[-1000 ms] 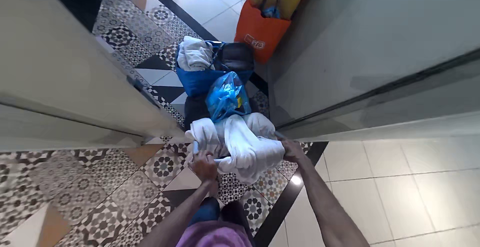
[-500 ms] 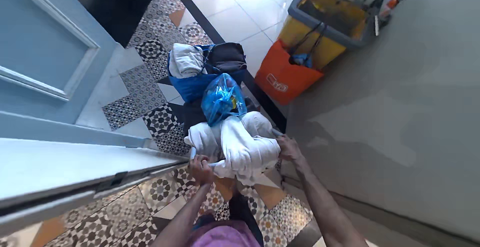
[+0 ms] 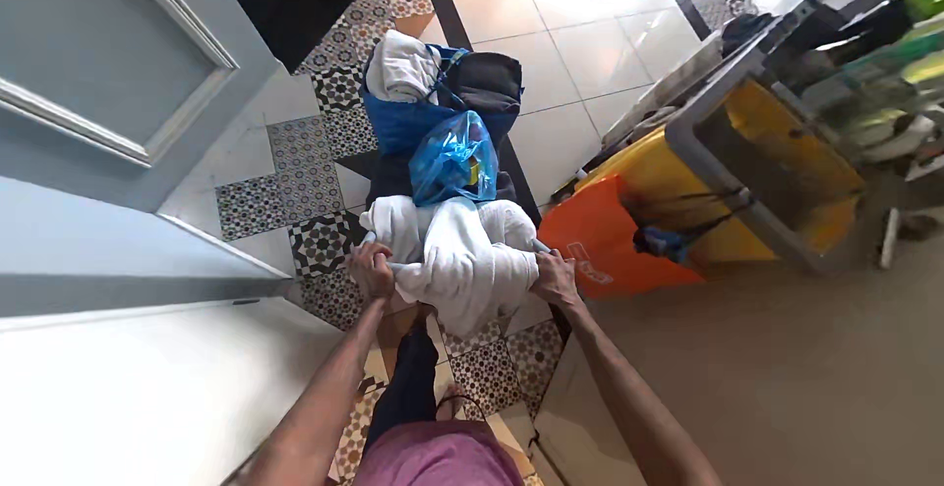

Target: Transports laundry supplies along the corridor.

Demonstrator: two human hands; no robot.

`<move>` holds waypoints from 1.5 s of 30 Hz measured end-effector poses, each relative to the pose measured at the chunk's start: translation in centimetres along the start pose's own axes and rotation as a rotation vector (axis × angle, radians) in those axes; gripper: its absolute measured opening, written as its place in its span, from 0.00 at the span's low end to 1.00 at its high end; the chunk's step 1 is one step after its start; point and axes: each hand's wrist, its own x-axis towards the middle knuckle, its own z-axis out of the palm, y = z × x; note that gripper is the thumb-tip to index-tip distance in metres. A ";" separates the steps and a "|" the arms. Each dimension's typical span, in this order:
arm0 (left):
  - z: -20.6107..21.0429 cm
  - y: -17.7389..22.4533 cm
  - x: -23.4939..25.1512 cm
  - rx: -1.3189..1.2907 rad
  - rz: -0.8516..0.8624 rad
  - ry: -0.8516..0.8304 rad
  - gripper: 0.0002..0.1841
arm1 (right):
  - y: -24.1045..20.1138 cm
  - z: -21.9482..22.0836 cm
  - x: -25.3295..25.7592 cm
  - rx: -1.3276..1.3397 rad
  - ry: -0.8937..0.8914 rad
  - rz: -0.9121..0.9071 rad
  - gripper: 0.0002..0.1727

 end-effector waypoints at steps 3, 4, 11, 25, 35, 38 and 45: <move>2.8 0.5 7.6 -0.019 0.020 0.019 0.23 | 0.2 -2.3 7.0 0.043 0.023 0.002 0.32; 3.6 0.8 10.7 -0.022 0.022 0.000 0.23 | 0.1 -3.4 9.6 0.053 0.030 0.009 0.33; 7.8 5.7 29.7 0.051 0.003 -0.093 0.23 | -1.3 -12.1 25.5 0.063 0.017 0.036 0.32; 18.9 20.2 64.8 0.302 -0.316 -0.081 0.23 | -1.2 -29.2 56.9 0.152 0.082 0.079 0.33; 29.4 32.1 81.2 0.263 -0.095 -0.130 0.41 | 0.6 -41.6 76.5 0.108 -0.054 0.059 0.31; 32.3 33.4 87.3 0.267 -0.034 -0.100 0.41 | 1.5 -44.2 82.1 0.134 -0.091 0.056 0.31; 39.3 37.8 102.1 0.250 0.087 -0.092 0.39 | 5.6 -51.2 95.6 0.250 -0.186 -0.074 0.26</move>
